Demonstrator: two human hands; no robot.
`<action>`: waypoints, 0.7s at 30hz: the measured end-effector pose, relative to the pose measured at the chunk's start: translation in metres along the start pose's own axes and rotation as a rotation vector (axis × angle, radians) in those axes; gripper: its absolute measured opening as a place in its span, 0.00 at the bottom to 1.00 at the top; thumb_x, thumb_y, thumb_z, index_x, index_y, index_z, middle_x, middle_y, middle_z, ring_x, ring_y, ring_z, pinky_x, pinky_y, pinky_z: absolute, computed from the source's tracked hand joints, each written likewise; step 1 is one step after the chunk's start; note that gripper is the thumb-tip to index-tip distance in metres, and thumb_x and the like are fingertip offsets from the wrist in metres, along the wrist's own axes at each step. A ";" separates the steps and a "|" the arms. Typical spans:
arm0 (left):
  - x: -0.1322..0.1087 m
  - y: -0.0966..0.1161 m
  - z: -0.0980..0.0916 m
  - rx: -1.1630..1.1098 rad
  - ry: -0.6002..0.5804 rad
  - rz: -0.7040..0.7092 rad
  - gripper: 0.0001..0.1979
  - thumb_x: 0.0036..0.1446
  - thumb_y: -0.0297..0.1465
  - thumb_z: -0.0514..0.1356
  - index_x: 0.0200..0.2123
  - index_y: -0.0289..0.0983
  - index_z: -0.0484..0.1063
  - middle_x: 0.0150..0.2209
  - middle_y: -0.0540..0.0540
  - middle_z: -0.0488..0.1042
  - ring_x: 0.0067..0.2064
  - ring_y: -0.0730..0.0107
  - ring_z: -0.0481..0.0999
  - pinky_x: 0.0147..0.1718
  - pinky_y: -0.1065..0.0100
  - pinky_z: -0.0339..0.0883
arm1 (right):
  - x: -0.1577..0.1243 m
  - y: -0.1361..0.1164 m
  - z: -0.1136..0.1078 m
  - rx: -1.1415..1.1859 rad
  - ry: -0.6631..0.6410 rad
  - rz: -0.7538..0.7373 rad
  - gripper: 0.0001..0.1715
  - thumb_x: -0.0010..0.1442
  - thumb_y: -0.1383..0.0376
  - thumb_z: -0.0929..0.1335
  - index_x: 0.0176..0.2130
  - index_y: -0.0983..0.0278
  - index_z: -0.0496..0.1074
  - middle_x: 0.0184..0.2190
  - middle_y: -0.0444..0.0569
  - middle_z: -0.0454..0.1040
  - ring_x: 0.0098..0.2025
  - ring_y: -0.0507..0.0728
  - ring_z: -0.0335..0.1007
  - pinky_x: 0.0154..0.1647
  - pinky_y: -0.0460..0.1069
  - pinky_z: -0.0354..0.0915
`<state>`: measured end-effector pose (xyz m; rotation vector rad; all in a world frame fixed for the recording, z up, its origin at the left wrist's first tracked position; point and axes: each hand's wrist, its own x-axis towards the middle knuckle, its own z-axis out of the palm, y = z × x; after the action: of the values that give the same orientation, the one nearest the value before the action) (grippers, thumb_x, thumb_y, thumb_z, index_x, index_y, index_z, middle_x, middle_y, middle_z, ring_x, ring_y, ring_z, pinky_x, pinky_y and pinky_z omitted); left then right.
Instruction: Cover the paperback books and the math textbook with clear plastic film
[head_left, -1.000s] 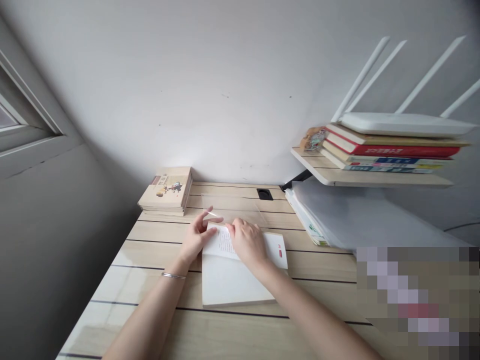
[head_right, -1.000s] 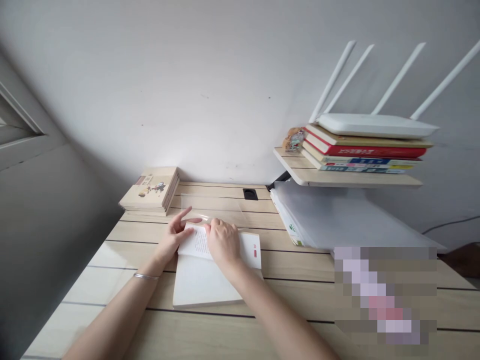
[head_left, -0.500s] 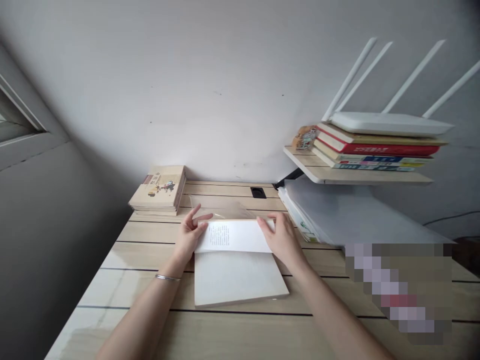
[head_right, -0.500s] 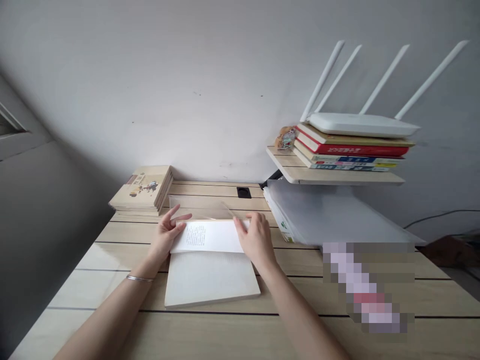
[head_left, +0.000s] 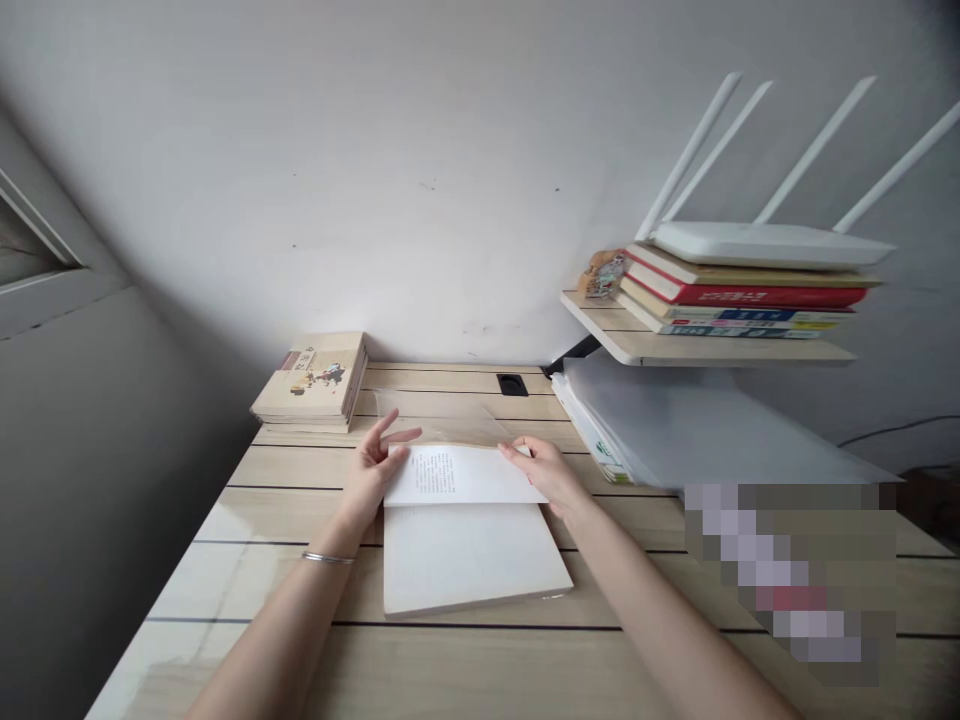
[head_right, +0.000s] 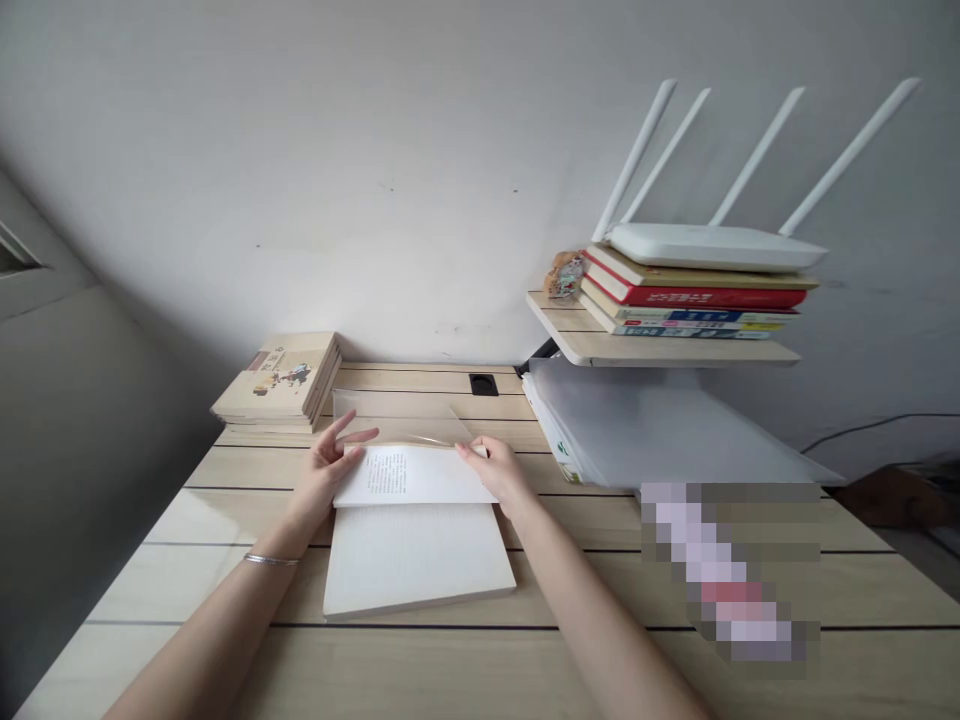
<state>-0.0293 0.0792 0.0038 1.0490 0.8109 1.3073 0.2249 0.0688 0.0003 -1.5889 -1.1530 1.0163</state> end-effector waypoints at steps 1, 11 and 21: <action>0.000 0.001 0.000 0.004 0.000 0.000 0.35 0.47 0.34 0.67 0.58 0.39 0.62 0.46 0.39 0.77 0.33 0.71 0.76 0.31 0.71 0.68 | 0.001 0.000 0.001 0.011 0.011 -0.010 0.23 0.42 0.47 0.70 0.22 0.62 0.62 0.14 0.35 0.56 0.17 0.47 0.48 0.18 0.44 0.46; -0.002 0.005 0.001 0.039 0.005 -0.017 0.35 0.48 0.36 0.67 0.58 0.37 0.61 0.48 0.37 0.76 0.32 0.71 0.76 0.29 0.71 0.68 | 0.008 0.005 0.007 0.002 0.103 -0.094 0.23 0.43 0.47 0.71 0.23 0.63 0.67 0.17 0.40 0.62 0.22 0.50 0.56 0.22 0.45 0.53; -0.001 0.000 -0.001 0.054 0.011 -0.004 0.34 0.49 0.35 0.66 0.59 0.38 0.60 0.48 0.38 0.76 0.32 0.72 0.75 0.30 0.71 0.68 | -0.008 -0.003 -0.009 0.325 -0.036 0.069 0.17 0.41 0.54 0.71 0.21 0.63 0.65 0.17 0.40 0.66 0.20 0.50 0.60 0.22 0.45 0.55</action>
<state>-0.0300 0.0787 0.0036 1.0832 0.8602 1.2947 0.2307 0.0599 0.0062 -1.3624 -0.9073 1.2139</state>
